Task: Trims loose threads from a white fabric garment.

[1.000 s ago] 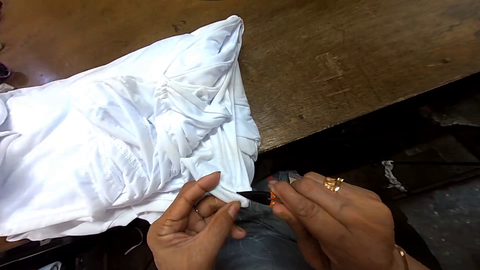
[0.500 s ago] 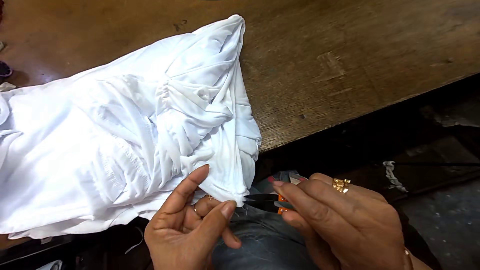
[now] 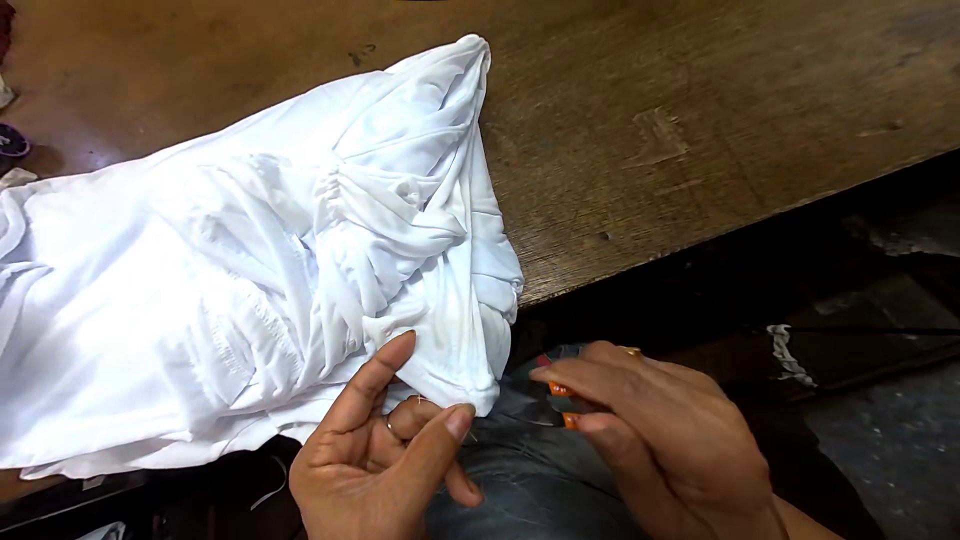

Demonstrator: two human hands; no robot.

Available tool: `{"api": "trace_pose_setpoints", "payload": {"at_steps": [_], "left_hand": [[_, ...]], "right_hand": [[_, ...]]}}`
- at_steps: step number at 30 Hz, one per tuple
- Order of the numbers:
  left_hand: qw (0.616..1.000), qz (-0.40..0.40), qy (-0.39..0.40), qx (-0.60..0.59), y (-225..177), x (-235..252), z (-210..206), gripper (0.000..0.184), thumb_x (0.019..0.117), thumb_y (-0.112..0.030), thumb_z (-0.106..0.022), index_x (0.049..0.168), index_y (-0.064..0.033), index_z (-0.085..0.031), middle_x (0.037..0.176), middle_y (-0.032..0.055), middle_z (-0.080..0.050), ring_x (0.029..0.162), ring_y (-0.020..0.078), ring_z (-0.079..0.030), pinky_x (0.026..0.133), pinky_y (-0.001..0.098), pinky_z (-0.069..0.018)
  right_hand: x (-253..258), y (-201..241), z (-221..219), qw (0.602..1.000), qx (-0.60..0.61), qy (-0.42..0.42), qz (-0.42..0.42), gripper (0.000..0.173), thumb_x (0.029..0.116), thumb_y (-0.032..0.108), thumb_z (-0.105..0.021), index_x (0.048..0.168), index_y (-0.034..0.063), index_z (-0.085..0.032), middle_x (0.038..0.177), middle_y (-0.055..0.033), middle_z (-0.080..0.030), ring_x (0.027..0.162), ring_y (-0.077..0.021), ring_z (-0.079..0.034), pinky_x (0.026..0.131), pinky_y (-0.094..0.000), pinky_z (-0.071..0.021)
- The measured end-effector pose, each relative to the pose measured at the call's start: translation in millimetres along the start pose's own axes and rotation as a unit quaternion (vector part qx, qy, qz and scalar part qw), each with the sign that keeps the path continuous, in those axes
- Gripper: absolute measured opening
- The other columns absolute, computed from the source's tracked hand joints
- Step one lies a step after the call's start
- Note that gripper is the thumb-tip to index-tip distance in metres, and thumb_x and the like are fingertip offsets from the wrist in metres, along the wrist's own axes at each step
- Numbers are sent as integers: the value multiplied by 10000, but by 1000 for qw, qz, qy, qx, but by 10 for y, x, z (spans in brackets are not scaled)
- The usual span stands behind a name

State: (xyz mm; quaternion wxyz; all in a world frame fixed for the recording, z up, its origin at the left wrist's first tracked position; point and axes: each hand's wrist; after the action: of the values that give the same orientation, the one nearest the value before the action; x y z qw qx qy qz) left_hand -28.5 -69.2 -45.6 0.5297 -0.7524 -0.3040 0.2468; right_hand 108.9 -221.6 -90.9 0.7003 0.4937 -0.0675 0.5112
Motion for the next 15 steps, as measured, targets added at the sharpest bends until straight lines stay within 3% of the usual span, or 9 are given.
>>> {"api": "trace_pose_setpoints", "payload": {"at_steps": [1,3,5,7,9,13,15], "left_hand": [[1000,-4,5,3,-9,-1,0,552,806,128,-746,1334,50,-605,864,185,-740,489,149,-660,422,256,-578],[1000,-15,16,6,-24,1,-2,539,825,112,-747,1339,55,-597,898,188,-745,528,158,-681,450,261,-592],[999,-33,25,21,-38,2,-12,524,843,101,-738,1344,61,-586,922,174,-752,607,166,-713,528,270,-622],[997,-50,28,43,-62,21,-10,528,846,106,-725,1352,51,-586,934,148,-763,718,189,-750,677,311,-655],[995,-62,46,66,-111,45,10,558,837,134,-711,1372,54,-575,1054,158,-755,815,222,-764,781,356,-661],[988,-67,92,108,-219,67,0,525,900,149,-619,1409,80,-510,1209,137,-723,941,199,-756,855,321,-641],[983,-66,121,124,-252,71,-17,507,933,139,-562,1429,102,-462,1276,141,-691,1032,216,-737,923,348,-621]], "right_hand": [[16,-17,-27,998,55,0,-15,457,1104,456,-381,1084,86,-648,834,17,-575,730,-15,-557,616,-165,-465],[36,-20,-124,991,130,-1,-36,512,1007,593,-547,1071,89,-613,868,30,-580,768,0,-564,644,-163,-485],[72,20,-251,987,153,-17,-43,432,931,488,-728,1049,89,-613,871,34,-592,777,2,-580,661,-154,-509],[149,46,-330,982,178,-47,-45,285,923,276,-775,1044,63,-629,888,18,-610,780,-2,-593,661,-139,-523],[241,46,-346,975,210,-54,-46,205,895,110,-761,1047,25,-653,908,-3,-633,771,-13,-598,650,-139,-528],[316,75,-421,954,280,-51,-89,263,826,69,-798,1044,37,-655,895,6,-640,724,2,-576,610,-130,-510],[322,114,-480,938,317,-76,-119,242,826,44,-788,1033,30,-662,880,-4,-640,718,-10,-591,616,-145,-531]]}}
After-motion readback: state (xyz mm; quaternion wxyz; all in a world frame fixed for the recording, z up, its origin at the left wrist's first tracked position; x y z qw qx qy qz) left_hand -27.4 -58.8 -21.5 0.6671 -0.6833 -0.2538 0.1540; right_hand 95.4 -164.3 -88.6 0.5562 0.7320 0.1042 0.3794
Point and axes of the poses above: each hand's wrist, its own x-axis towards the middle knuckle, its own z-axis out of the back of the hand, y = z × x
